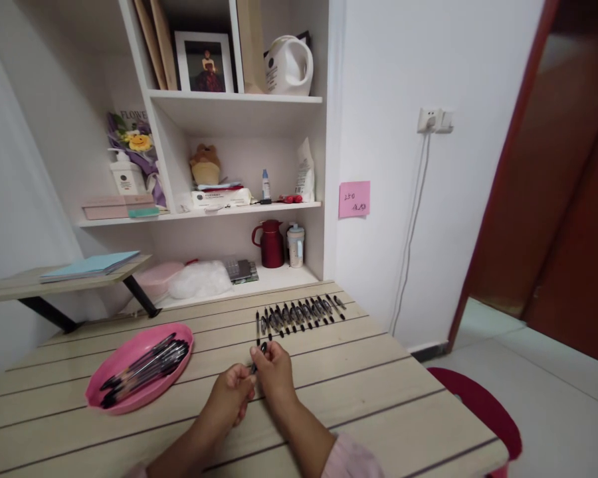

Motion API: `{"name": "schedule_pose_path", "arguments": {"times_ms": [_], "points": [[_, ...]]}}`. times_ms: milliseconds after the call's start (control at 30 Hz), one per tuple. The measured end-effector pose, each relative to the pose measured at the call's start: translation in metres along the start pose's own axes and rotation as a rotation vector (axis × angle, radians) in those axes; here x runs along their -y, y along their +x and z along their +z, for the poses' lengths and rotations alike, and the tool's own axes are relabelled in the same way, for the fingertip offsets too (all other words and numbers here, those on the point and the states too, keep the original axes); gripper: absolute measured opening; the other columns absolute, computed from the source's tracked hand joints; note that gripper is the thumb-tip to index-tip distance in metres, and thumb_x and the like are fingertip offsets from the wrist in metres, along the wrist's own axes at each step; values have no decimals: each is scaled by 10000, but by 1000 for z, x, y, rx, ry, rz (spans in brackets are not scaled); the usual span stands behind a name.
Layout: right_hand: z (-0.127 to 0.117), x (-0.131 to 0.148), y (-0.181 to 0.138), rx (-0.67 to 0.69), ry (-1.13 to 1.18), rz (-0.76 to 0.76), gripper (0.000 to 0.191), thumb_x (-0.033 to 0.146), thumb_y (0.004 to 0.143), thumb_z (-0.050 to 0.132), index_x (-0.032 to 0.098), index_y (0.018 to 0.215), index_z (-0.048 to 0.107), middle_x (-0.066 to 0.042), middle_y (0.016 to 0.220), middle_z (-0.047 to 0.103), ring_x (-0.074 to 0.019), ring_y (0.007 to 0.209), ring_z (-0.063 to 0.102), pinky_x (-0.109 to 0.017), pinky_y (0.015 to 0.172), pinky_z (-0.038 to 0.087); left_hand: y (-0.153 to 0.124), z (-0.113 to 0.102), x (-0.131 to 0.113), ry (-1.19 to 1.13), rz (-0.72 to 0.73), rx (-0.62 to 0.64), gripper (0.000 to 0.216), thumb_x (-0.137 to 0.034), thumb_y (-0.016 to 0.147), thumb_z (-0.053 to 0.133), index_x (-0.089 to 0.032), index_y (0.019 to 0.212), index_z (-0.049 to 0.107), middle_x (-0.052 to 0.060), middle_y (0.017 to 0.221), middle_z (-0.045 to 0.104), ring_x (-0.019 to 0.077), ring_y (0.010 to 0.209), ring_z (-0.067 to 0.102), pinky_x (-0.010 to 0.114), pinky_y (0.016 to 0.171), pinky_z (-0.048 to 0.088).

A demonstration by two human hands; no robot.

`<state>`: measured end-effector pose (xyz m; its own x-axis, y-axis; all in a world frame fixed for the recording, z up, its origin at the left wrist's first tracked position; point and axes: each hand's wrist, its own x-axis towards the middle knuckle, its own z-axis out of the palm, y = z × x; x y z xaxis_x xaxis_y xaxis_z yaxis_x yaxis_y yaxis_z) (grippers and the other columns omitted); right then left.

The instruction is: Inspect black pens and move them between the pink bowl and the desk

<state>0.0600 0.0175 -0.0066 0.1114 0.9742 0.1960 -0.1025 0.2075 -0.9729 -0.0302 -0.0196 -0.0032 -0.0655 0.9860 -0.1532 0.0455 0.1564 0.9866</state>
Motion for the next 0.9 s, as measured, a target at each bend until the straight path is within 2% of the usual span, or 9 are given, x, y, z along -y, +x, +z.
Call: {"name": "schedule_pose_path", "arguments": {"times_ms": [100, 200, 300, 433, 567, 700, 800, 900], "points": [[-1, -6, 6, -40, 48, 41, 318, 449, 626, 620, 172, 550, 485, 62, 463, 430, -72, 436, 358, -201, 428, 282, 2, 7, -1, -25, -35, -6, 203, -290, 690, 587, -200, 599, 429, -70, 409, 488, 27, 231, 286, 170, 306, 119], [-5, -2, 11, -35, 163, 126, 344, 473, 629, 619, 167, 553, 483, 68, 435, 421, -54, 384, 327, -190, 385, 252, 0, 5, -3, -200, -155, 147, 196, -342, 689, 592, -182, 661, 483, -45, 454, 528, 20, 250, 274, 167, 307, 99], [-13, 7, 17, -52, 319, 191, 361, 493, 620, 643, 155, 644, 522, 58, 476, 473, -46, 381, 349, -173, 371, 266, -5, 0, -4, -342, -287, 314, 272, -356, 650, 637, -163, 810, 532, -39, 477, 541, 14, 261, 253, 168, 314, 92], [-27, 14, 24, -31, 450, 214, 384, 461, 603, 695, 147, 777, 558, 25, 590, 554, -58, 450, 449, -162, 398, 337, -12, -2, -3, -403, -244, 383, 370, -347, 668, 632, -182, 978, 516, -45, 499, 548, 15, 262, 246, 175, 317, 97], [-31, 16, 25, -53, 538, 224, 368, 432, 640, 674, 166, 864, 552, 6, 645, 585, -90, 513, 521, -177, 418, 379, -17, -2, -5, -428, -211, 402, 365, -335, 701, 595, -200, 1028, 502, -55, 531, 543, 10, 265, 248, 174, 319, 94], [-29, 15, 21, -32, 551, 303, 275, 360, 627, 666, 177, 777, 524, 38, 540, 532, -91, 461, 500, -192, 411, 385, -17, -2, -8, -416, -154, 359, 301, -334, 711, 557, -189, 970, 511, -55, 553, 547, 8, 264, 261, 170, 308, 115], [-23, 14, 15, 115, 462, 354, 258, 351, 621, 670, 177, 674, 488, 83, 440, 430, -47, 354, 365, -166, 349, 280, -12, -1, -6, -361, -100, 272, 270, -361, 711, 541, -183, 912, 512, -57, 545, 550, 9, 254, 279, 163, 293, 122], [-18, 12, 8, 220, 310, 338, 331, 431, 622, 678, 173, 617, 471, 91, 388, 401, -24, 310, 259, -168, 326, 161, -6, -1, -3, -254, -69, 171, 299, -431, 692, 554, -175, 841, 510, -66, 502, 532, 14, 229, 282, 164, 273, 124]]}}
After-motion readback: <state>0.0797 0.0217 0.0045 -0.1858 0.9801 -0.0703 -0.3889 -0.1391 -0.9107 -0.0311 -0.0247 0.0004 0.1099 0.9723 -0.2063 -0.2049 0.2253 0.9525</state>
